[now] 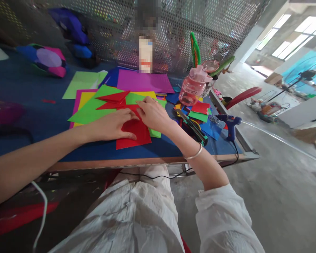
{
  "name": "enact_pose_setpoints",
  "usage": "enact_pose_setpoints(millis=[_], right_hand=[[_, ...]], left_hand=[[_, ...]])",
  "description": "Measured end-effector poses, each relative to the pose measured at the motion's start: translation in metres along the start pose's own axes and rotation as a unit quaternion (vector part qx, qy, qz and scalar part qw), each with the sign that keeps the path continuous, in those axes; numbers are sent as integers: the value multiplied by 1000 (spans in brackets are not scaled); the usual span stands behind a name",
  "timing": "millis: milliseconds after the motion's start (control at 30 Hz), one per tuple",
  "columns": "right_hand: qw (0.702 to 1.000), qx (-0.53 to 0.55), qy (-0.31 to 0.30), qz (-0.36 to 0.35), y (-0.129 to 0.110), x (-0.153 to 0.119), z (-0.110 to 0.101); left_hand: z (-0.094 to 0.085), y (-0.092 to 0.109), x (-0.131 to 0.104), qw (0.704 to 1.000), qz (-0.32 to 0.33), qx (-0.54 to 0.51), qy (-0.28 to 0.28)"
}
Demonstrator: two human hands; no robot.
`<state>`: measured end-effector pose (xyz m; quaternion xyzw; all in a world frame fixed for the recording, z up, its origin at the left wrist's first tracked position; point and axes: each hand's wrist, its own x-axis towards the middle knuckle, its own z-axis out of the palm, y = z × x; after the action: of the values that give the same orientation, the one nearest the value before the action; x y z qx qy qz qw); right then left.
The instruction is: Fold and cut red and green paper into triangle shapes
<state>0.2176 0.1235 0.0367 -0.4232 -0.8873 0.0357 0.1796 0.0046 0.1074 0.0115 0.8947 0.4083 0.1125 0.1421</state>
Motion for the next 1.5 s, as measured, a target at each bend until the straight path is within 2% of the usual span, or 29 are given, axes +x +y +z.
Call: enact_pose_setpoints(millis=[100, 267, 400, 633, 933, 1167, 1500], right_hand=[[999, 26, -11, -16, 11, 23, 16], [998, 44, -23, -43, 22, 10, 31], [996, 61, -33, -60, 26, 0, 27], [993, 97, -45, -42, 29, 5, 25], [976, 205, -62, -25, 25, 3, 27], [968, 248, -23, -7, 30, 7, 30], [970, 237, 21, 37, 33, 9, 16]], left_hand=[[-5, -12, 1, 1000, -21, 5, 13], [-10, -22, 1, 999, -41, -3, 30], [-11, -22, 3, 998, -50, -11, 40], [-12, -21, 3, 997, -53, -38, 45], [-19, -26, 5, 983, -98, -153, 21], [-24, -35, 5, 957, -177, -228, 40], [-51, -50, 6, 942, -226, -242, 55]])
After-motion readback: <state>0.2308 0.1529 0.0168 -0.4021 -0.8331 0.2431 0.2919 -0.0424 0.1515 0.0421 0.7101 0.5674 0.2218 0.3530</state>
